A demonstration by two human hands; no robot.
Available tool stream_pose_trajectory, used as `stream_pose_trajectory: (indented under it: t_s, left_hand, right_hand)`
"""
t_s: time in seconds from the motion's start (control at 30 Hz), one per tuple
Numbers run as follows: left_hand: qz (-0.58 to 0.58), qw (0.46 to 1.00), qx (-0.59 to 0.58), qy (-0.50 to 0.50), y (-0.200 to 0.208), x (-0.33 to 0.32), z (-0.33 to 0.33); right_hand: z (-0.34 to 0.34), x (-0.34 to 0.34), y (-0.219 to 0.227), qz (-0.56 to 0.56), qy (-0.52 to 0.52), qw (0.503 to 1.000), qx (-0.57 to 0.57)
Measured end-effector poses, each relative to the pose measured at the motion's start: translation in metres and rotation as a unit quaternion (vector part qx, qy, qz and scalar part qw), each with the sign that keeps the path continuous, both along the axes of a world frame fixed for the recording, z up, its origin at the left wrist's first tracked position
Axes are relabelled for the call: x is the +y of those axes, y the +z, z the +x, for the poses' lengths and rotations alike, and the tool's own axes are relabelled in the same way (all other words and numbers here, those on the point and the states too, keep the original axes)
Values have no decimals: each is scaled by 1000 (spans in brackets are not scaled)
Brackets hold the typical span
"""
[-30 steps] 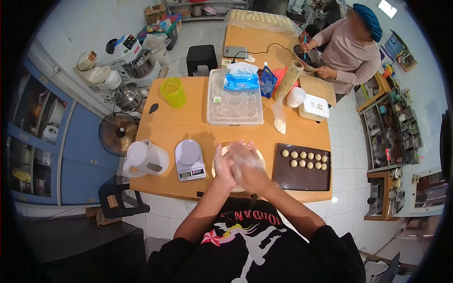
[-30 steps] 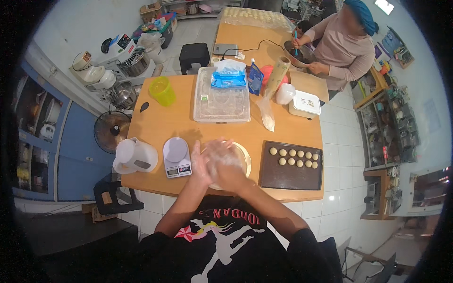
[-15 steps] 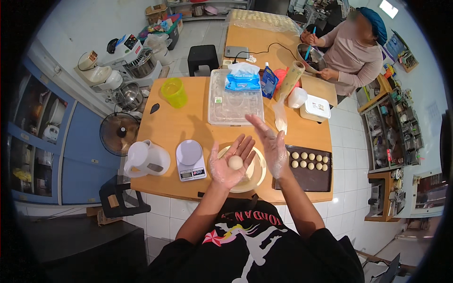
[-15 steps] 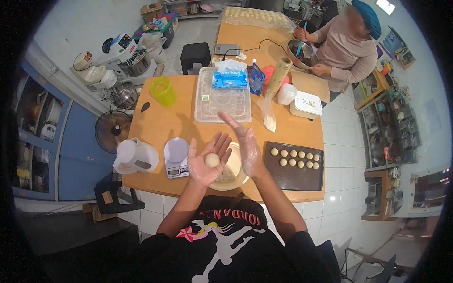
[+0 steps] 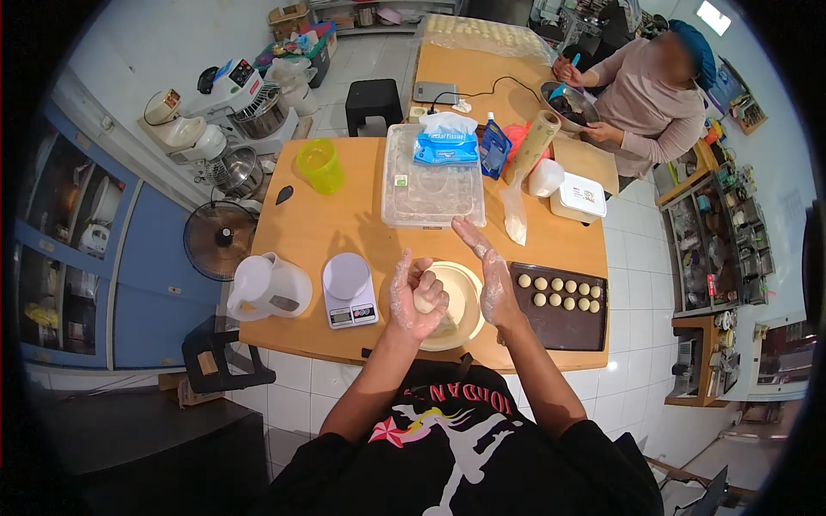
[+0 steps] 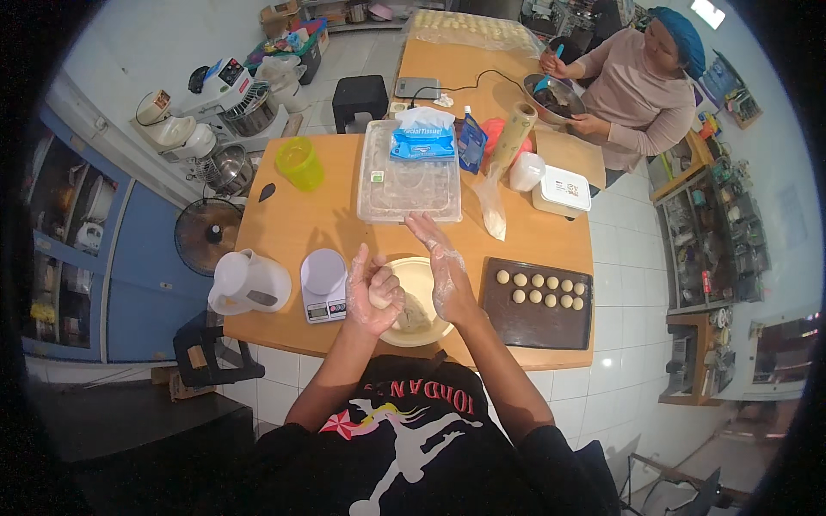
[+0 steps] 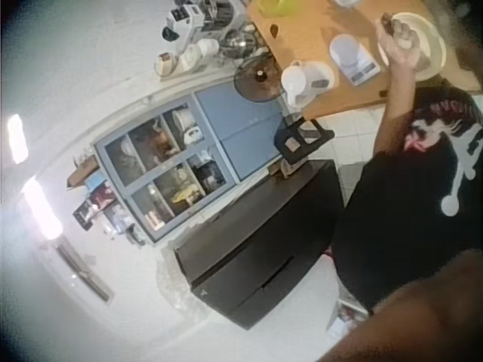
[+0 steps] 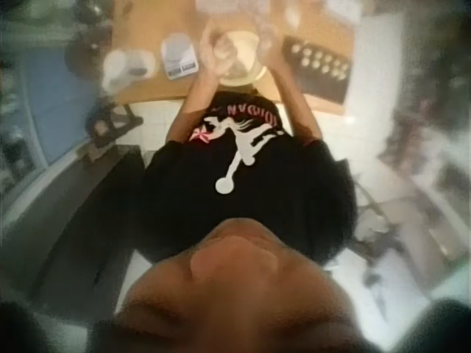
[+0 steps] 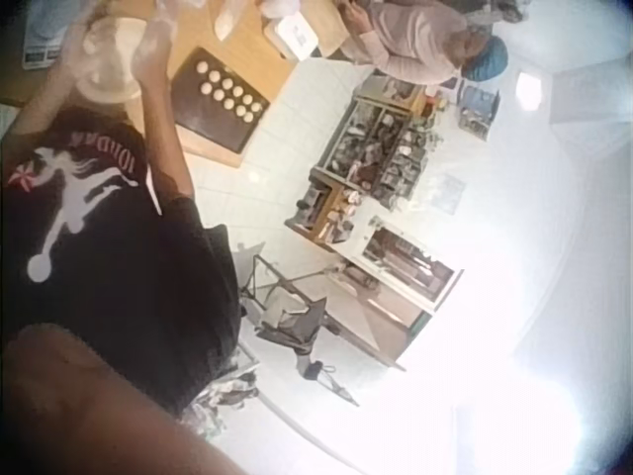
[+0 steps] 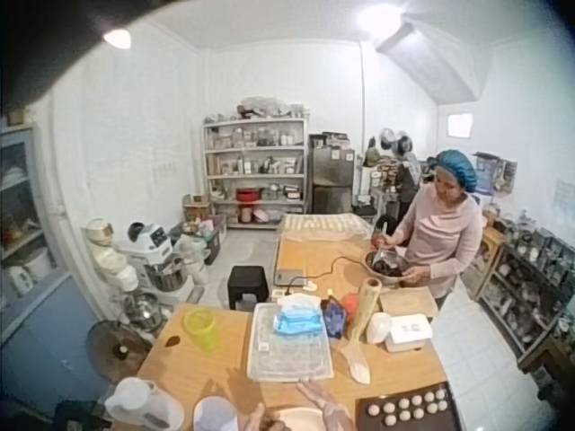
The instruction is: The person weighs portions of dough on a digital scale, pinches dough from a bowl, and rolls the dough into balls by hand.
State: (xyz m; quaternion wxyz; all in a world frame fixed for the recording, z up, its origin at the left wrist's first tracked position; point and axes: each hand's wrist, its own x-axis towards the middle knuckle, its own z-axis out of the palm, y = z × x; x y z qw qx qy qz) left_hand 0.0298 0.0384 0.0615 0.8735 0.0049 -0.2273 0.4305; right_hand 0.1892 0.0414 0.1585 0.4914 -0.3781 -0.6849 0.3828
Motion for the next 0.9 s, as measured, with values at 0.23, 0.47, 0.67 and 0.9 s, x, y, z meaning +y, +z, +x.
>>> stream_pose_trajectory:
  t_s: [0.23, 0.47, 0.67, 0.9]
  left_hand:
    - [-212, 936, 274, 54, 60, -19, 26]
    - [-127, 923, 343, 117, 56, -10, 22]
    - [-110, 921, 364, 86, 39, -33, 43]
    - [-179, 940, 286, 44, 33, -28, 20]
  right_hand:
    - [-9, 2, -5, 39, -61, 964, -255]
    - [-29, -18, -28, 64, -14, 932, -355]
    - [-38, -21, -23, 40, 1, 947, -318]
    - [-33, -25, -14, 77, -112, 893, -429]
